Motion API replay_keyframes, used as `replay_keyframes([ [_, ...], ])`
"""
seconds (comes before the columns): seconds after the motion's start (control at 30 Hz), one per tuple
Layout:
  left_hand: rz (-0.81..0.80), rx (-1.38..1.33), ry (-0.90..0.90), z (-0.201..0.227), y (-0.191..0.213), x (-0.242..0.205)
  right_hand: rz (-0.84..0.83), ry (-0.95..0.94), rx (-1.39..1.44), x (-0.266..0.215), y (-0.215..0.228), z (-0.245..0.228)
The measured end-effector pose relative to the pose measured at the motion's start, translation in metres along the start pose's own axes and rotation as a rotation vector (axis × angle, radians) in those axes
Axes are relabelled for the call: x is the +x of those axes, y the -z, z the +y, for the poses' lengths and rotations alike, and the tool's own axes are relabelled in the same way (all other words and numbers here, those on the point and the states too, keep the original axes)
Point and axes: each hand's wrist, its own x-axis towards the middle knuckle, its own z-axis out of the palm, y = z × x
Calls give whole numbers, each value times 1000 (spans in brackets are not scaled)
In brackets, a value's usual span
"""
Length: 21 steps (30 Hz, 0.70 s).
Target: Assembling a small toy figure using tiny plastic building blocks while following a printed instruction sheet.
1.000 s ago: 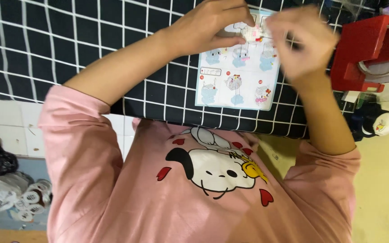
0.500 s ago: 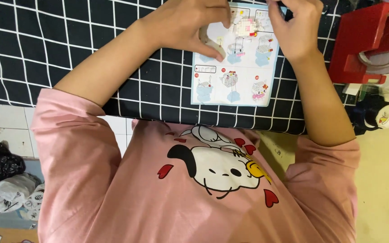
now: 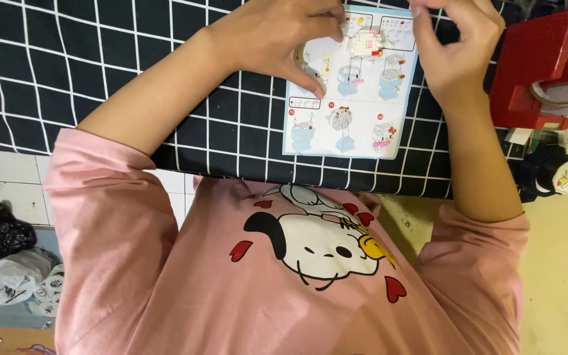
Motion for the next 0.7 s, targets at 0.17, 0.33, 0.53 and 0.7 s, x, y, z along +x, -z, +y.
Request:
replay_keyframes([
  [0.17,-36,-55,73,-1,0,0,-370,-55,167,7,19,-19],
  [0.33,-10,37,70,-2,1,-1,-434,-114,184,9,12,-26],
  [0.53,-28,-23,174,1,22,-6,-343,-128,183,-3,-5,-13],
  [0.7,35,50,142,5,37,-18,-303,-149,166,-5,-10,-12],
])
